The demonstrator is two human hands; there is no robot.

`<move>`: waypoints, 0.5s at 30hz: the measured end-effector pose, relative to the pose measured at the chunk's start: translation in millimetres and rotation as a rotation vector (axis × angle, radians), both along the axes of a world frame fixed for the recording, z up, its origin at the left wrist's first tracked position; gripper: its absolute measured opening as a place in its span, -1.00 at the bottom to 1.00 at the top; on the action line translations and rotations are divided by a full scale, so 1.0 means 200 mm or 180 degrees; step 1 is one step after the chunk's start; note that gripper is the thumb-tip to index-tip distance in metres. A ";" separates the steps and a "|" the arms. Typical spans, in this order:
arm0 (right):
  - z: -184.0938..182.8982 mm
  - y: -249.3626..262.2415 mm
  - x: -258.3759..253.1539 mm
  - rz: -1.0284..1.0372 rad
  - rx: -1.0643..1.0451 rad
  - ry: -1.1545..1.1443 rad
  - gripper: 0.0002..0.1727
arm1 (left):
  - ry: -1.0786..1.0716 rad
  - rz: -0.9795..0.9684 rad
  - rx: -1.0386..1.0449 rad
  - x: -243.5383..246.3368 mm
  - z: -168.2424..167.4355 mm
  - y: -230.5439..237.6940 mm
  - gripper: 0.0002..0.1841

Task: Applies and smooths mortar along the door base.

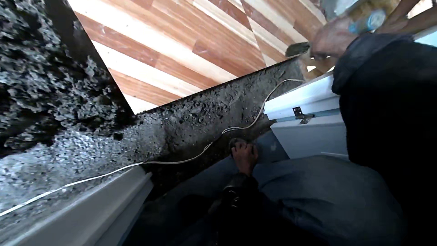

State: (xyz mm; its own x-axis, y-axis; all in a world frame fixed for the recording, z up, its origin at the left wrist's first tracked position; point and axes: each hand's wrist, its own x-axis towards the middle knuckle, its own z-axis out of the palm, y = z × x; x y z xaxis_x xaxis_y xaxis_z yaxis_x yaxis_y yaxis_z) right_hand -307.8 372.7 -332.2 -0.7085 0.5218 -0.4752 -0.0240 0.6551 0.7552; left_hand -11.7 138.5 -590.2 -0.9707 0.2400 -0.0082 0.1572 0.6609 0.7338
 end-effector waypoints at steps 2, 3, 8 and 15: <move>-0.10 0.07 0.02 -0.0048 0.0151 -0.0213 -0.57 | -0.0039 -0.0026 -0.0043 0.00 -0.01 0.00 -0.74; -0.14 0.09 0.02 -0.0097 0.0213 -0.0327 -0.58 | -0.0062 -0.0036 -0.0060 0.00 -0.01 0.01 -0.74; -0.21 0.11 0.05 -0.0443 0.0164 -0.0204 -0.58 | -0.0122 -0.0055 -0.0121 -0.02 0.00 0.01 -0.74; -0.19 0.20 -0.01 -0.0483 -0.0408 -0.0157 -0.58 | -0.0111 -0.0053 -0.0152 -0.03 0.00 0.01 -0.74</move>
State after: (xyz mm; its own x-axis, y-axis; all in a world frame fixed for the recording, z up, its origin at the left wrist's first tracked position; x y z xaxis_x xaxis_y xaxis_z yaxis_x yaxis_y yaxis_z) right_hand -309.1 413.2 -369.5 -0.6005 0.5538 -0.5768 0.0475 0.7447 0.6657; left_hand -16.9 140.4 -590.5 -0.9656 0.2546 -0.0537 0.1433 0.6927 0.7068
